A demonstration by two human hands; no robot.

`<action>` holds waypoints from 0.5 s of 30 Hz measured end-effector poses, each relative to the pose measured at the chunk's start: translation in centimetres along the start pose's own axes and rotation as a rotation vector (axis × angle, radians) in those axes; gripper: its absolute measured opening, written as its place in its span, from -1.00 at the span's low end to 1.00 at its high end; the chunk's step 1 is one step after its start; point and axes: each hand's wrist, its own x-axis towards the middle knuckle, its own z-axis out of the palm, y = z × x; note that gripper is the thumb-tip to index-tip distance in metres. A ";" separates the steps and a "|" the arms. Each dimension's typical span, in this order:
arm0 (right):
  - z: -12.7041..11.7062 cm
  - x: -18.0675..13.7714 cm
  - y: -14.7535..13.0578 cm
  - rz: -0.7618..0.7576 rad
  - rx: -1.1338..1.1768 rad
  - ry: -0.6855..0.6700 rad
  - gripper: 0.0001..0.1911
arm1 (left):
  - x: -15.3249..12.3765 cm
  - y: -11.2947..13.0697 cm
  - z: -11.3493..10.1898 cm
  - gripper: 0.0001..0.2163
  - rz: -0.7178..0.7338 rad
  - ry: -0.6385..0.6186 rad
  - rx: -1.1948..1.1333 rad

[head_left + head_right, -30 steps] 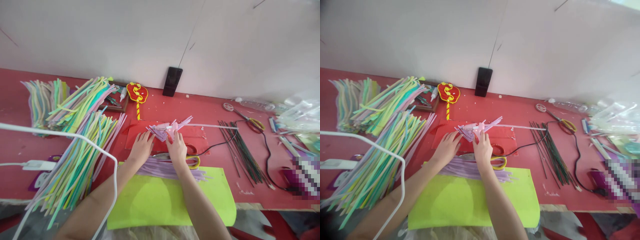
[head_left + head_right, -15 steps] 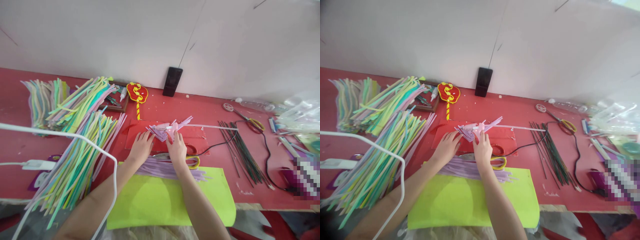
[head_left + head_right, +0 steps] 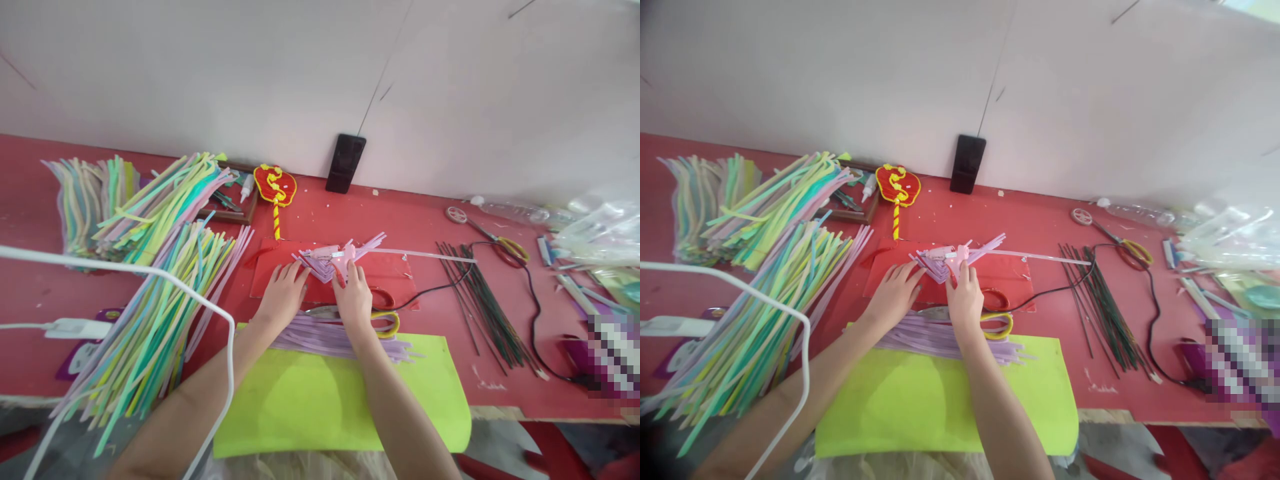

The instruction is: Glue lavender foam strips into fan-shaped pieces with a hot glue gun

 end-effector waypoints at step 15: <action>0.1 0.0 0.1 -0.004 0.018 0.010 -0.54 | 0.0 0.1 0.0 -0.65 -0.007 0.005 -0.020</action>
